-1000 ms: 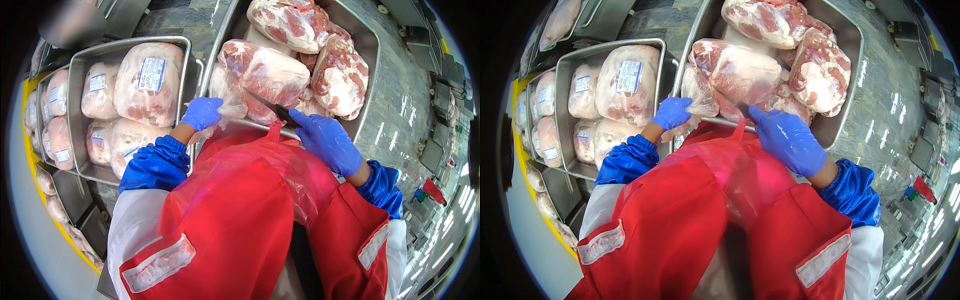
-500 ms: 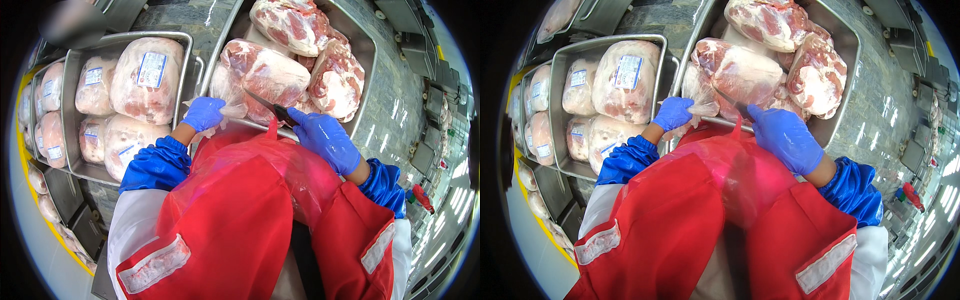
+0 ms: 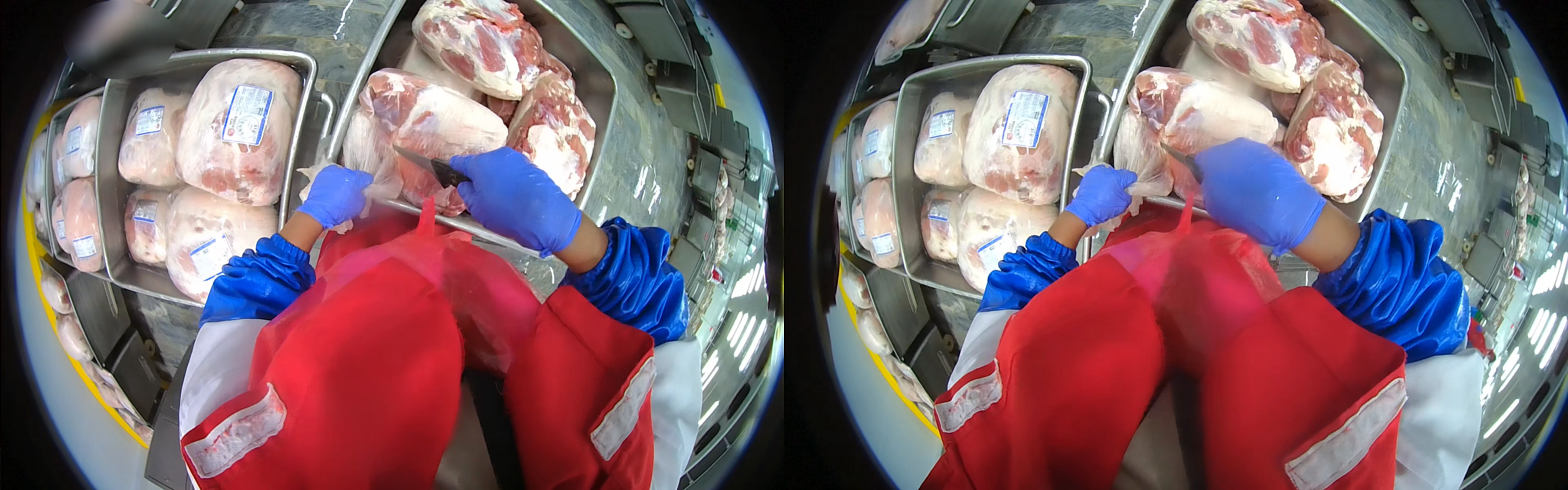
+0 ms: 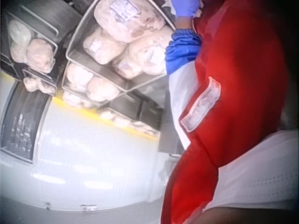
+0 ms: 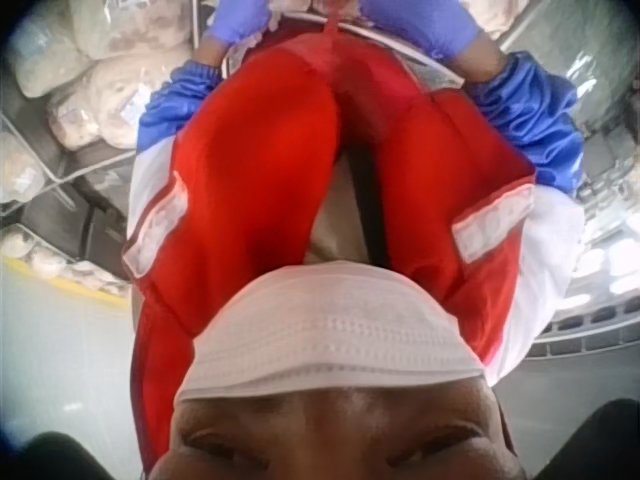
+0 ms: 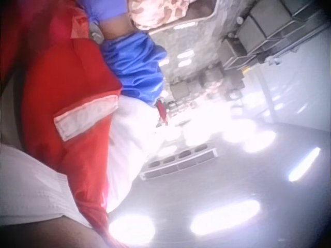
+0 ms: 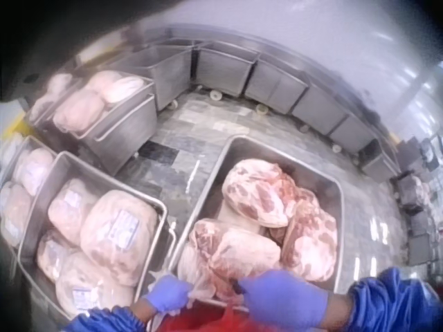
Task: The person removes vacuum-sealed meat portions from a tray, places them into another tray, and uses a knife to trim fat and connective tissue from the meat surfaces. Trimmed pieces are set aside in a separate container.
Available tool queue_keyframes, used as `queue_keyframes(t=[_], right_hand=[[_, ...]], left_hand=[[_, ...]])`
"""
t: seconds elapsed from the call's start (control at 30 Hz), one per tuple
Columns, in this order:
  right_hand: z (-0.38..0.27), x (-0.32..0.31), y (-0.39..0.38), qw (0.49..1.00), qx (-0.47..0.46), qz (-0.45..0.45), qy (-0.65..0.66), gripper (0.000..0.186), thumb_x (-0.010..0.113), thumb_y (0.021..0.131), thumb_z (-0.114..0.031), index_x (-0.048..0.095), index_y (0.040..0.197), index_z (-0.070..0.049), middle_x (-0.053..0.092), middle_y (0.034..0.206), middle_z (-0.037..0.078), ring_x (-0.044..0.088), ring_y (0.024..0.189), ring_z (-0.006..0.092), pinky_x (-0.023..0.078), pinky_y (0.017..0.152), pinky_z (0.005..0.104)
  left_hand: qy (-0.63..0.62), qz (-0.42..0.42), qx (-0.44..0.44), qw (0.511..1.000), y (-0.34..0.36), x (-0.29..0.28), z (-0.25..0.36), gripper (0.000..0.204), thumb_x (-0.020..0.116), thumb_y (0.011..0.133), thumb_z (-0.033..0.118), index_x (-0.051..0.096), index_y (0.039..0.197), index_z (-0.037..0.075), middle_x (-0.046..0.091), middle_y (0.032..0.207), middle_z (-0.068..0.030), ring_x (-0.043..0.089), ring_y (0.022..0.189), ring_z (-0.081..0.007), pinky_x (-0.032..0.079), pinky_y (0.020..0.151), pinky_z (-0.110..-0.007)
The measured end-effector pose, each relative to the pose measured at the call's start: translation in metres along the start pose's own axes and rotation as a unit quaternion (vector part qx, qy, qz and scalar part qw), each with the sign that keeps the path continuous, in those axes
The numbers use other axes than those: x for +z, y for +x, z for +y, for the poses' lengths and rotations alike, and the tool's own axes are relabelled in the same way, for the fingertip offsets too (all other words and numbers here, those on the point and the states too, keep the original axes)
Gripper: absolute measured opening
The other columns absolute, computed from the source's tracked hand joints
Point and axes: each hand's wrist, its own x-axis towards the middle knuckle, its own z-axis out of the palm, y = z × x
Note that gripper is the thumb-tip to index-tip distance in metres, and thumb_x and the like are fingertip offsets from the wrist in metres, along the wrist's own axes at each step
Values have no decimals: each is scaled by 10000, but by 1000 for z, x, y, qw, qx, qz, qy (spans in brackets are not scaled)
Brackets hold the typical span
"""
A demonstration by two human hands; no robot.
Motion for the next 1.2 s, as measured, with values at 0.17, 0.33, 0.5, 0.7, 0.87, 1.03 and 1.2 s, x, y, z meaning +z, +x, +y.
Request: queue_keyframes(t=[0.17,0.33,0.5,0.7,0.87,1.03,1.2], right_hand=[[65,-34,14,945,214,-137,206,285,584,759,-160,581,991,6,606,730,125,560,596,176,457,591,299],[114,-3,-9,906,261,-106,316,293,612,754,-204,588,977,-16,606,785,158,573,648,210,465,641,298],[66,-16,-23,987,108,-91,73,319,583,767,-172,537,1051,-35,594,840,170,584,749,305,461,679,350],[32,-29,-45,984,0,-59,-167,417,525,724,-66,431,1130,-50,496,791,154,543,680,314,445,599,392],[22,-29,-37,957,-70,-33,-279,374,504,722,-53,461,1093,-44,477,769,130,521,665,265,425,541,368],[22,-20,-29,923,-132,10,-361,464,512,776,-97,446,1225,-192,466,717,137,516,567,252,410,460,353],[21,-10,-23,941,-97,-64,-317,453,504,787,-108,440,1228,-188,470,717,135,523,529,248,403,418,340]], left_hand=[[-12,-17,-34,999,-5,8,-9,199,547,633,166,590,820,112,593,712,-156,563,654,-340,437,616,-435],[-10,51,-43,998,-10,23,-25,228,571,648,260,556,816,107,597,710,-157,577,664,-339,435,600,-435],[-36,65,-125,989,-13,28,-25,303,576,643,253,522,902,104,589,731,-153,570,701,-337,415,645,-429],[53,215,-119,968,1,30,6,382,551,643,198,478,1005,101,537,907,-145,528,850,-323,388,689,-413],[0,265,-208,941,40,40,38,410,543,650,148,429,1025,30,493,914,-192,519,857,-354,416,723,-425],[-76,246,-291,921,53,54,30,291,488,706,93,416,975,8,499,890,-229,533,812,-392,429,729,-471],[-149,246,-295,911,55,60,25,260,441,741,105,419,977,-2,536,899,-276,540,860,-400,423,736,-479]])
